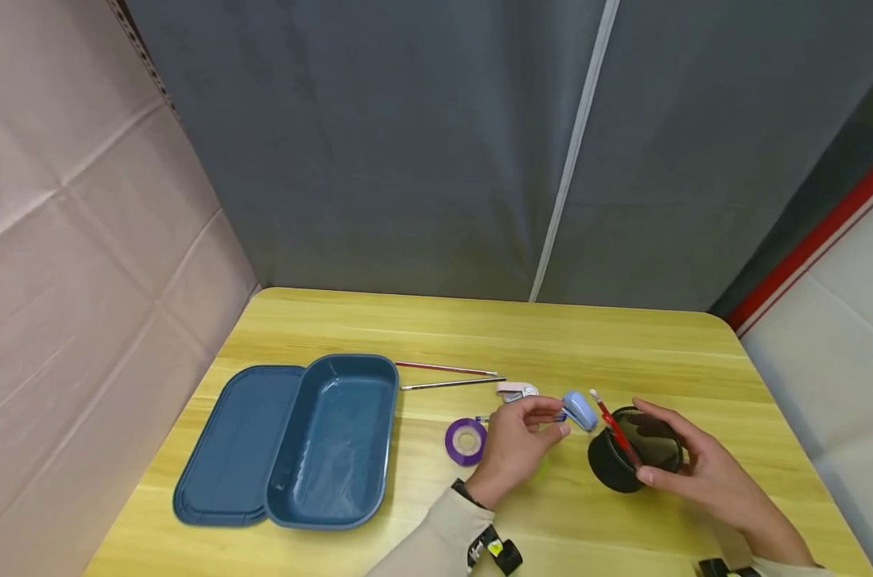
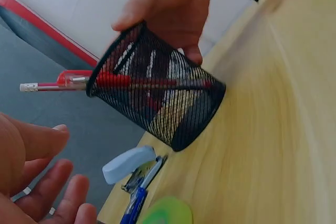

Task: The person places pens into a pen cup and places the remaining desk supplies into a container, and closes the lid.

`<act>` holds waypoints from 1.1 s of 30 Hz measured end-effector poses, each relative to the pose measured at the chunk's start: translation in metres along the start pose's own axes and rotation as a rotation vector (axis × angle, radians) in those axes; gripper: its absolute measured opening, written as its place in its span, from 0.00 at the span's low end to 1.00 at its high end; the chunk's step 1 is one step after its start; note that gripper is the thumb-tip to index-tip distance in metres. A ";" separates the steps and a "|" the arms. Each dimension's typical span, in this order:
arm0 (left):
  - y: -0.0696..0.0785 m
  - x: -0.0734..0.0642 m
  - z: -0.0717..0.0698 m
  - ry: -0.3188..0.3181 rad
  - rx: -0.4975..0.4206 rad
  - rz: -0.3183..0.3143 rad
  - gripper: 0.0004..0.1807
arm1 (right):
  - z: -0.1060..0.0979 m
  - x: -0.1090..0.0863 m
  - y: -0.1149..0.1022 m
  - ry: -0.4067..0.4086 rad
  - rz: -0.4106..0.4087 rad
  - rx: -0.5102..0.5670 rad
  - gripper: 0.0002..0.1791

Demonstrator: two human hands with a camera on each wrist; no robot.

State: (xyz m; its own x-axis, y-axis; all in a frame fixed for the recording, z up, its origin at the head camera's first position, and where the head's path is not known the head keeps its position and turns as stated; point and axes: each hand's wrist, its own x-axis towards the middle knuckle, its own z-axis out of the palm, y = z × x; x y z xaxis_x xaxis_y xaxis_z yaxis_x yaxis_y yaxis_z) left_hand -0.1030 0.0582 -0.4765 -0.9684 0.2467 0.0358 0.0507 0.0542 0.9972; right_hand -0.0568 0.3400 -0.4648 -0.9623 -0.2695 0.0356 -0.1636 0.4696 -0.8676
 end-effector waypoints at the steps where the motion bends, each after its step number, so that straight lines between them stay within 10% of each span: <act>1: -0.001 0.000 0.000 0.006 0.035 0.003 0.16 | 0.000 0.000 0.000 0.000 0.000 -0.004 0.43; 10: -0.007 0.002 0.000 0.051 0.227 0.029 0.17 | 0.000 0.000 -0.001 0.003 -0.008 0.000 0.44; 33: -0.015 0.008 -0.016 0.062 0.317 -0.067 0.18 | 0.002 0.001 -0.002 -0.006 -0.030 0.025 0.44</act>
State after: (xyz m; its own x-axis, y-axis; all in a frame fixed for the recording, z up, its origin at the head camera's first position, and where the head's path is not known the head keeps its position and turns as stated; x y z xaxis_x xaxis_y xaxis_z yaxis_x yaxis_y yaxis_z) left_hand -0.1151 0.0443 -0.4903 -0.9846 0.1739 -0.0158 0.0504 0.3695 0.9279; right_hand -0.0574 0.3376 -0.4643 -0.9557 -0.2883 0.0588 -0.1869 0.4404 -0.8781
